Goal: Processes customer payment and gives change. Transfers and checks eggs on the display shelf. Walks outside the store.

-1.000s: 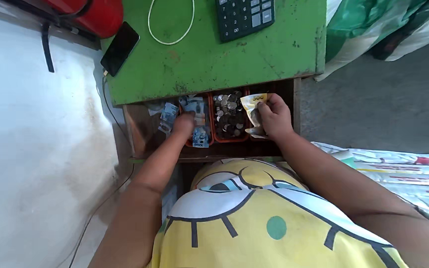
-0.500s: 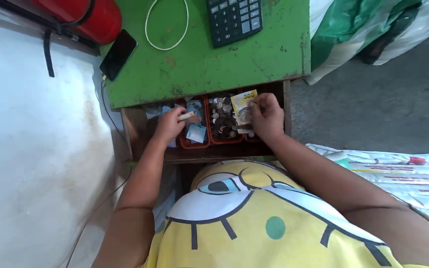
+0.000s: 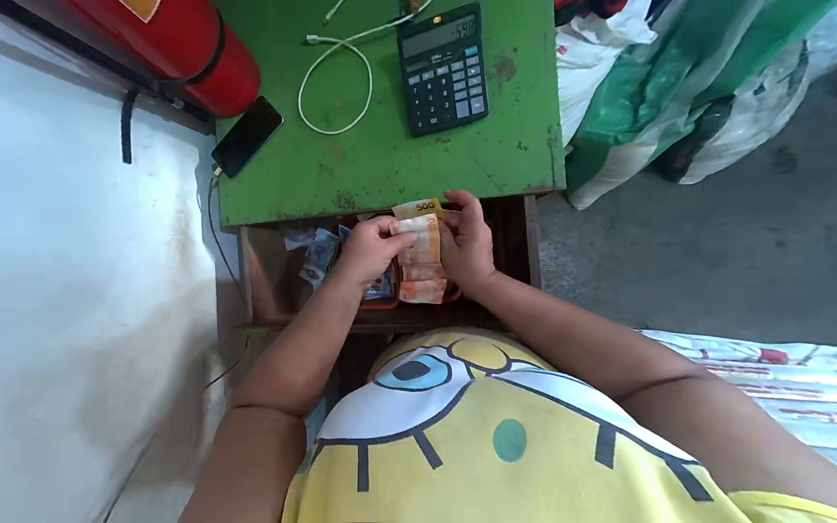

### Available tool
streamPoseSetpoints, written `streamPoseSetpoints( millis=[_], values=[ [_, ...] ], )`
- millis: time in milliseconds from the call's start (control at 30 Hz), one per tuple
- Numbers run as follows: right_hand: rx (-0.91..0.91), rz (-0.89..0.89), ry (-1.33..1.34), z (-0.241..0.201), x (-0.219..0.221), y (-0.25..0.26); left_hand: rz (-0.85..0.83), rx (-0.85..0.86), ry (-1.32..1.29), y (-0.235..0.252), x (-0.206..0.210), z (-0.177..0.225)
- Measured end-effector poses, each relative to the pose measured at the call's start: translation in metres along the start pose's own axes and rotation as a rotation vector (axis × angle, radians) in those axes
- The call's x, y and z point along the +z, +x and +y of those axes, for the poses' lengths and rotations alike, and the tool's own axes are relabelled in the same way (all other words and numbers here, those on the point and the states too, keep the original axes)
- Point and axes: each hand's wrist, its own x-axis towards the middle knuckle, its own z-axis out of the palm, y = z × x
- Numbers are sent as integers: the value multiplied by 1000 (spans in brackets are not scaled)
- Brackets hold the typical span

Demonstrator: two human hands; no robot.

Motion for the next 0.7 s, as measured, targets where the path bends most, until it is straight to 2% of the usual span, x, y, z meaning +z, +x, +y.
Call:
streamPoseSetpoints(
  millis=[100, 200, 300, 367, 467, 533, 633, 700],
  values=[
    [77, -34, 157, -4, 0, 1, 89, -42, -32, 14, 15, -10],
    [363, -81, 433, -10, 0, 2, 165, -22, -70, 15, 25, -16],
    [594, -47, 591, -13, 4, 5, 267, -34, -87, 13, 36, -22],
    [684, 19, 673, -15, 6, 4, 224, -81, -106, 7, 41, -25],
    [722, 57, 685, -18, 3, 4, 54, -170, -113, -4, 40, -24],
    [720, -60, 700, -13, -5, 1, 16, -201, -120, -8, 37, -29],
    [755, -375, 784, 4, -11, -4, 22, -220, -74, -10, 32, -33],
    [792, -447, 868, 10, -7, -5, 26, -224, -44, -11, 32, -38]
  ],
)
